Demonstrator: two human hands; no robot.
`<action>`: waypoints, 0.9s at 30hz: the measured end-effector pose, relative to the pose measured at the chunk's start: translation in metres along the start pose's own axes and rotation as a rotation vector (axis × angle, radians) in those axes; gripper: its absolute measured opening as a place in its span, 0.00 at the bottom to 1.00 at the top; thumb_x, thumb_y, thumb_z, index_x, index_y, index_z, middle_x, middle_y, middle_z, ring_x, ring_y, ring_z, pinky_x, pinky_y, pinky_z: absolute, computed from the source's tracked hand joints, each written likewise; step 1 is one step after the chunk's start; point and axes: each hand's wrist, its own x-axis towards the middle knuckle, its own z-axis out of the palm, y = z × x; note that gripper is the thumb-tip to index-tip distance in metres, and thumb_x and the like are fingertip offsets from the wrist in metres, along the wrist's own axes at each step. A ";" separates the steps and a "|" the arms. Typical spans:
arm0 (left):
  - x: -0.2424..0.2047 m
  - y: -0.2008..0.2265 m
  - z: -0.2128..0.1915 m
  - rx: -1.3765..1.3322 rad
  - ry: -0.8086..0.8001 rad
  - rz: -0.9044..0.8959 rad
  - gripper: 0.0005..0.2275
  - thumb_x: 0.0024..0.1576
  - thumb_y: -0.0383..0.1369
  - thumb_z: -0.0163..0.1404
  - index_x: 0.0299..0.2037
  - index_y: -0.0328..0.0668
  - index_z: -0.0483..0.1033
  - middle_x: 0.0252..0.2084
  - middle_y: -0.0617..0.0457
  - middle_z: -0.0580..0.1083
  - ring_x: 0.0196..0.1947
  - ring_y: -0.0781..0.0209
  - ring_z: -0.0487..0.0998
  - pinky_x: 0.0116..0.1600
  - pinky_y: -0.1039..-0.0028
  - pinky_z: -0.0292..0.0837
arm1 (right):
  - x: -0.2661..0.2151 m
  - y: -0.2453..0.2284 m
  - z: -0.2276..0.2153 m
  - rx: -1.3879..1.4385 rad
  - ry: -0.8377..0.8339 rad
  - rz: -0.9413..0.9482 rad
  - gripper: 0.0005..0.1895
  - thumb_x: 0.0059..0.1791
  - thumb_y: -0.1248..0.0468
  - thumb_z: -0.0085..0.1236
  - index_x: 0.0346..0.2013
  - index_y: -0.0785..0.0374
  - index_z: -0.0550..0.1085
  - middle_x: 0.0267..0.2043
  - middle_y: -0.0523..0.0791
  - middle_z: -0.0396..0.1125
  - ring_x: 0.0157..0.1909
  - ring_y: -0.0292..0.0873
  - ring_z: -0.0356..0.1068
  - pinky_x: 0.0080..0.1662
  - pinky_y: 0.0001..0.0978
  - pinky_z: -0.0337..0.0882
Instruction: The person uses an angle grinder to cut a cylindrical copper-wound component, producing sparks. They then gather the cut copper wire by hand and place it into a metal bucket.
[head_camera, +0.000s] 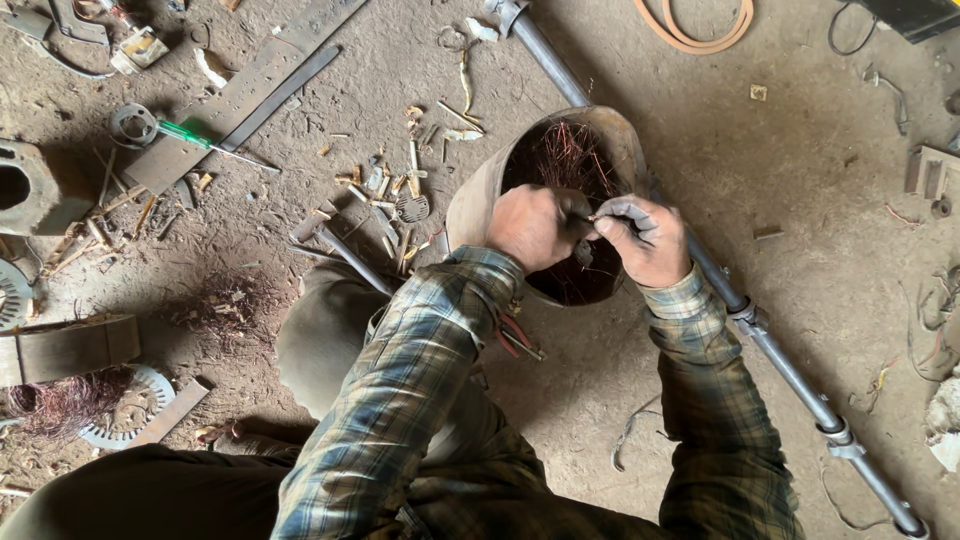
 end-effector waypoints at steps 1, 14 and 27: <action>0.000 -0.001 0.000 -0.025 0.003 0.027 0.07 0.50 0.42 0.62 0.38 0.61 0.84 0.29 0.50 0.81 0.31 0.48 0.82 0.39 0.59 0.79 | 0.000 0.000 0.000 0.037 -0.005 0.010 0.05 0.56 0.70 0.56 0.43 0.73 0.74 0.37 0.45 0.72 0.39 0.37 0.73 0.45 0.28 0.75; 0.009 -0.019 0.030 -0.050 0.027 0.023 0.08 0.50 0.42 0.62 0.38 0.58 0.85 0.30 0.47 0.80 0.33 0.46 0.82 0.41 0.58 0.79 | -0.005 0.016 -0.001 -0.160 0.061 -0.055 0.03 0.55 0.73 0.56 0.42 0.70 0.74 0.35 0.44 0.71 0.38 0.36 0.70 0.44 0.28 0.72; 0.002 0.003 0.012 0.028 -0.053 -0.102 0.22 0.47 0.48 0.63 0.52 0.60 0.79 0.31 0.47 0.81 0.33 0.49 0.83 0.40 0.58 0.79 | -0.006 0.013 0.003 -0.220 0.166 -0.020 0.03 0.54 0.72 0.59 0.41 0.71 0.76 0.36 0.45 0.74 0.38 0.36 0.73 0.44 0.27 0.74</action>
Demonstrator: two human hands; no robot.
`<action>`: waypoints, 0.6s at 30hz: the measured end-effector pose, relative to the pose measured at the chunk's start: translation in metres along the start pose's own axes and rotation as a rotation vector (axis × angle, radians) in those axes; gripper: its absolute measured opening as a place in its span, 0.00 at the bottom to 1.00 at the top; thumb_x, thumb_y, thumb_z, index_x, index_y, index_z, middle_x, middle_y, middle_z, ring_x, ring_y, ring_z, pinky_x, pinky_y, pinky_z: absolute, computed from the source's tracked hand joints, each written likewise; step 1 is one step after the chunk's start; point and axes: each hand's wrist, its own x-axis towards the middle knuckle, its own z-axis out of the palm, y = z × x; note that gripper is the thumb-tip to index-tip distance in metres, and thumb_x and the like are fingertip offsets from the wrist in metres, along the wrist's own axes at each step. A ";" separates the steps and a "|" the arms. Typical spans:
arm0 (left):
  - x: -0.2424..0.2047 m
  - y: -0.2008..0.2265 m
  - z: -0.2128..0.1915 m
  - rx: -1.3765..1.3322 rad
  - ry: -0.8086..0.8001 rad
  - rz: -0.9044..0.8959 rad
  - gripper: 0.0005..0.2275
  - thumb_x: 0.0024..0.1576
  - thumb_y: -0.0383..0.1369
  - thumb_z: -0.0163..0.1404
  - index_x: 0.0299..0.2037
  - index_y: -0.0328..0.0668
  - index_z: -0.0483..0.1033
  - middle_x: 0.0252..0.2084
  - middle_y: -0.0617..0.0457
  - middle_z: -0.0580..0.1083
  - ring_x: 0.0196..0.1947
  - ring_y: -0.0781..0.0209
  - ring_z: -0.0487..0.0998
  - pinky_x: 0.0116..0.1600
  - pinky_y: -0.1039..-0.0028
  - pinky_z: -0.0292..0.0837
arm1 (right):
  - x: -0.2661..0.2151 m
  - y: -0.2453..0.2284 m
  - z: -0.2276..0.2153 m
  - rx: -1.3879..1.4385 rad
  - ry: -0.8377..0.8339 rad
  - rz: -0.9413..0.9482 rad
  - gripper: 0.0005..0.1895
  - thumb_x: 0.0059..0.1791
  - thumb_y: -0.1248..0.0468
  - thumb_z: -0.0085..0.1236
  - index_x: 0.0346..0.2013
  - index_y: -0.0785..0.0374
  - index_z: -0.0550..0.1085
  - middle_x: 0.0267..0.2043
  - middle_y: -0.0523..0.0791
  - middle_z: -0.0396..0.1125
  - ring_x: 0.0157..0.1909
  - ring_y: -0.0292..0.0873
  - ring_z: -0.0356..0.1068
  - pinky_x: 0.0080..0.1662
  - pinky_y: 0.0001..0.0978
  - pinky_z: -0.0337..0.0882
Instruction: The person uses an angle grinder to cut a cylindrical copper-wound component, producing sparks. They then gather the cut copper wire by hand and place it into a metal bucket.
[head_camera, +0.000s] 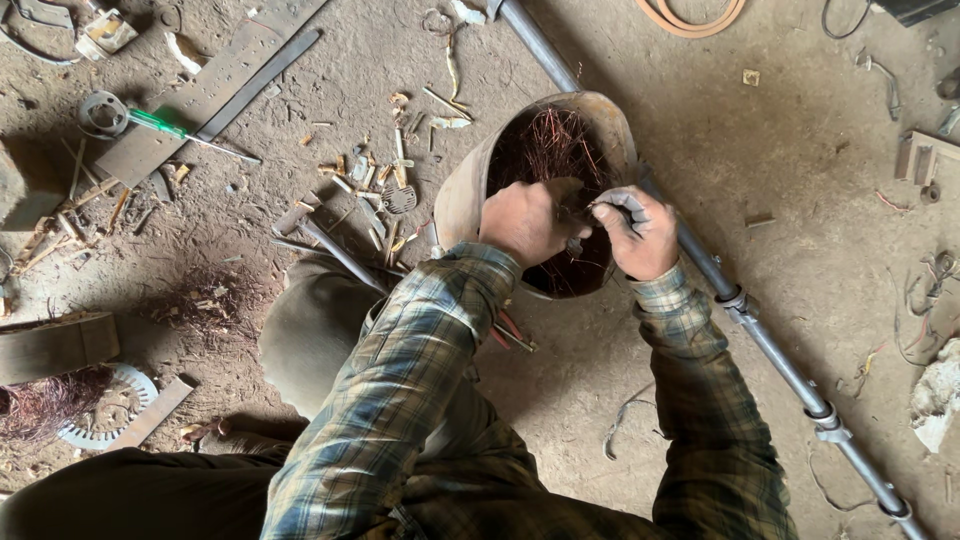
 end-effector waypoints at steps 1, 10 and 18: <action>-0.001 0.002 -0.002 0.003 0.020 0.003 0.21 0.47 0.48 0.63 0.51 0.61 0.80 0.30 0.48 0.81 0.32 0.50 0.83 0.39 0.59 0.79 | -0.001 -0.001 0.000 0.045 -0.013 0.007 0.03 0.54 0.72 0.59 0.41 0.71 0.77 0.36 0.45 0.74 0.38 0.36 0.73 0.44 0.27 0.74; 0.002 -0.003 0.002 -0.016 -0.011 0.155 0.08 0.52 0.44 0.61 0.38 0.59 0.83 0.29 0.52 0.81 0.32 0.50 0.83 0.39 0.60 0.78 | -0.006 0.017 -0.007 0.300 -0.121 0.091 0.03 0.54 0.73 0.59 0.41 0.73 0.76 0.36 0.45 0.73 0.38 0.36 0.73 0.46 0.27 0.75; 0.011 -0.016 0.012 -0.101 -0.137 0.125 0.10 0.52 0.44 0.61 0.41 0.59 0.84 0.34 0.50 0.81 0.36 0.49 0.83 0.45 0.60 0.79 | -0.010 0.033 -0.011 0.376 -0.158 0.148 0.03 0.54 0.73 0.59 0.41 0.73 0.75 0.37 0.45 0.73 0.39 0.37 0.72 0.46 0.28 0.73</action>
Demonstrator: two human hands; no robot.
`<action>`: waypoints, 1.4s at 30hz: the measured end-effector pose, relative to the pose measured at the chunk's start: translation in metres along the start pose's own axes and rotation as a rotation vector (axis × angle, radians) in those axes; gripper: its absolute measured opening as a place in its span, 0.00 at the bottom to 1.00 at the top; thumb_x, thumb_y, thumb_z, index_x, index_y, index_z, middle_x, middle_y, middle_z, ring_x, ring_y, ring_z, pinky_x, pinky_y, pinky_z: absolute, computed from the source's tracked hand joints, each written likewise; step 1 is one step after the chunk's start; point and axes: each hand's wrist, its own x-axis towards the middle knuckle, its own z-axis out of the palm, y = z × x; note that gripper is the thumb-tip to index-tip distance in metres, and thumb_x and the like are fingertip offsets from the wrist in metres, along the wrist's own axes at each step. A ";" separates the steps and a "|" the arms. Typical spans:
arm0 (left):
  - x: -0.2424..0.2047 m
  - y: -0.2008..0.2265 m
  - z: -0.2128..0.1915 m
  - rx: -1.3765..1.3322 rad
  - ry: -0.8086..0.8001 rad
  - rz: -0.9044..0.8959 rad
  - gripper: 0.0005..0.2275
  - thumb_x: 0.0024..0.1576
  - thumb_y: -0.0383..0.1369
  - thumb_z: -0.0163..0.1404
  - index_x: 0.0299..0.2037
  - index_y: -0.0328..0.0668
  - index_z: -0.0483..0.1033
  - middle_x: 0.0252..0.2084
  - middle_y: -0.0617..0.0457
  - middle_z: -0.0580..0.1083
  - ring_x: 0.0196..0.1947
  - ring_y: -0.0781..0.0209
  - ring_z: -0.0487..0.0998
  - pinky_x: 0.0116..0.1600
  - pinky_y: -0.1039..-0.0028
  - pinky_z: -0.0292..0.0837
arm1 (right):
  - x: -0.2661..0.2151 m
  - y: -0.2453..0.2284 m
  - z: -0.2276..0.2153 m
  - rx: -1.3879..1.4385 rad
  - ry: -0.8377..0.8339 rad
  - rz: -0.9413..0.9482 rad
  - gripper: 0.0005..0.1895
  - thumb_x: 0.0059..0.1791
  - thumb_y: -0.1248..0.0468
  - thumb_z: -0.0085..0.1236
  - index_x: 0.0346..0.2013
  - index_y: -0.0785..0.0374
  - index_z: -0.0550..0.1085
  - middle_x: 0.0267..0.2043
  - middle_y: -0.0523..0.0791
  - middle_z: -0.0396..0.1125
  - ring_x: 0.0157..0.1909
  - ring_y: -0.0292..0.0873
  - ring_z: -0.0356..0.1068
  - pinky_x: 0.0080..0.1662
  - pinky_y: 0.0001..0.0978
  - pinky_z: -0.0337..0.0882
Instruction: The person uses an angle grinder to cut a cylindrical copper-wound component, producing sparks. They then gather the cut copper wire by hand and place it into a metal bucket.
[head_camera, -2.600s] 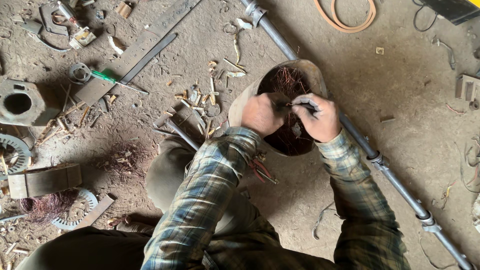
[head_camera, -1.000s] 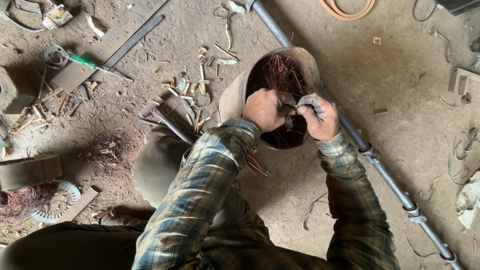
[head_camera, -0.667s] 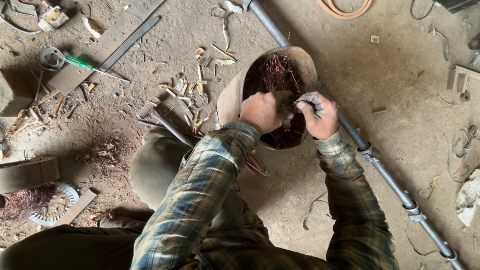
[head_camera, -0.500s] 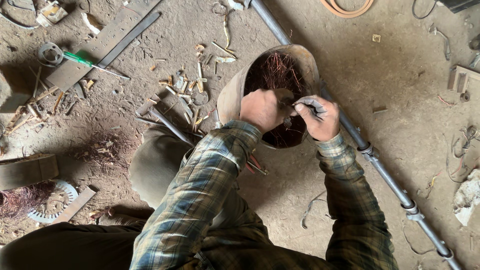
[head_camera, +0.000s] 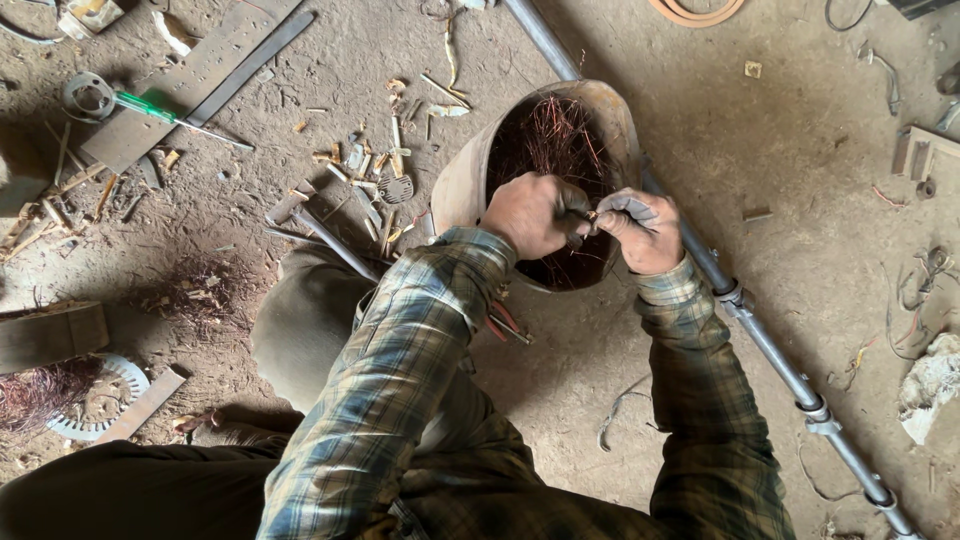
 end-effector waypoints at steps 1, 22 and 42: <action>0.000 -0.002 0.001 -0.013 0.006 -0.022 0.10 0.52 0.44 0.60 0.41 0.60 0.85 0.34 0.51 0.82 0.36 0.50 0.83 0.45 0.61 0.79 | 0.001 -0.003 0.001 0.035 -0.003 0.012 0.03 0.54 0.73 0.59 0.41 0.73 0.75 0.36 0.45 0.73 0.39 0.37 0.72 0.46 0.28 0.74; -0.013 0.011 -0.006 0.013 0.288 0.027 0.08 0.51 0.40 0.59 0.39 0.57 0.83 0.29 0.46 0.80 0.31 0.45 0.82 0.38 0.58 0.80 | 0.005 -0.030 0.022 -0.127 0.102 -0.077 0.05 0.54 0.74 0.55 0.43 0.72 0.76 0.37 0.41 0.72 0.38 0.30 0.69 0.43 0.21 0.70; -0.005 -0.009 0.005 0.202 0.200 -0.009 0.13 0.53 0.46 0.60 0.34 0.45 0.83 0.28 0.44 0.78 0.30 0.45 0.82 0.40 0.57 0.79 | 0.003 -0.038 0.017 -0.153 0.009 -0.069 0.04 0.54 0.75 0.56 0.43 0.73 0.75 0.36 0.46 0.73 0.37 0.35 0.73 0.42 0.26 0.74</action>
